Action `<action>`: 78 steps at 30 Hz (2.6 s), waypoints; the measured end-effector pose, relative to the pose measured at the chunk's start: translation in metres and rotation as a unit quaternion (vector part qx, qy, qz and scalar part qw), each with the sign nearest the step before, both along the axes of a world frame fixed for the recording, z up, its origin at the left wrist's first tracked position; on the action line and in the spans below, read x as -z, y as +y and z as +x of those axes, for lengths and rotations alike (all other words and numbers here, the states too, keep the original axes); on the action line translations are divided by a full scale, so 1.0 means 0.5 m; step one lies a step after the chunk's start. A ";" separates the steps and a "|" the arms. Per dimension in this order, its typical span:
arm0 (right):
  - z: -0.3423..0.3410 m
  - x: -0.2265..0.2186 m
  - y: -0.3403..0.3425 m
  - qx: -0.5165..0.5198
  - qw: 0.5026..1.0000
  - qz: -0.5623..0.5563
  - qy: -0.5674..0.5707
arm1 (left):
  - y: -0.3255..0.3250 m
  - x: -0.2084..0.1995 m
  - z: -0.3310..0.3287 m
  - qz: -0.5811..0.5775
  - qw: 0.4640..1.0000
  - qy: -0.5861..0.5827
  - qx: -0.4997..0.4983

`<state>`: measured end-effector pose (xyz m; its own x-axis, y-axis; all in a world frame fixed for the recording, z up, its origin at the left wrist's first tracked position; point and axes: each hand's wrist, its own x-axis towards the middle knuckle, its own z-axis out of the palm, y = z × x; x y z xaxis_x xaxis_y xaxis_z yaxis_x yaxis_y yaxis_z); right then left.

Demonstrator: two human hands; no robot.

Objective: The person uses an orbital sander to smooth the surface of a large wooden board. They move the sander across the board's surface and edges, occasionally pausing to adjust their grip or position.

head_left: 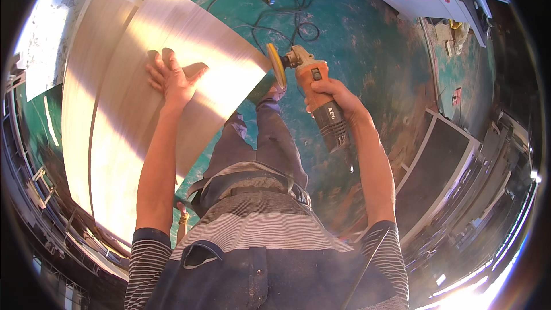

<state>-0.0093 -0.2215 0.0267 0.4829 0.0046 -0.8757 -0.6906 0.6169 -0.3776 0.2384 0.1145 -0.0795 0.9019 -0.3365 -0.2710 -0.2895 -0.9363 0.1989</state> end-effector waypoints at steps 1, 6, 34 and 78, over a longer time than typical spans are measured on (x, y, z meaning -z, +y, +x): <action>-0.003 0.004 0.003 0.009 1.000 0.005 0.003 | -0.006 0.000 0.003 0.005 1.000 0.002 -0.001; -0.022 0.031 0.025 0.073 0.997 0.019 0.012 | -0.033 0.015 0.015 0.025 0.999 0.022 -0.007; -0.005 0.058 0.175 0.375 0.922 0.096 -0.021 | -0.140 0.000 0.060 0.053 0.994 0.091 -0.021; -0.294 0.157 0.455 0.825 0.546 0.038 -0.140 | -0.297 0.176 0.427 -0.172 0.945 0.066 0.271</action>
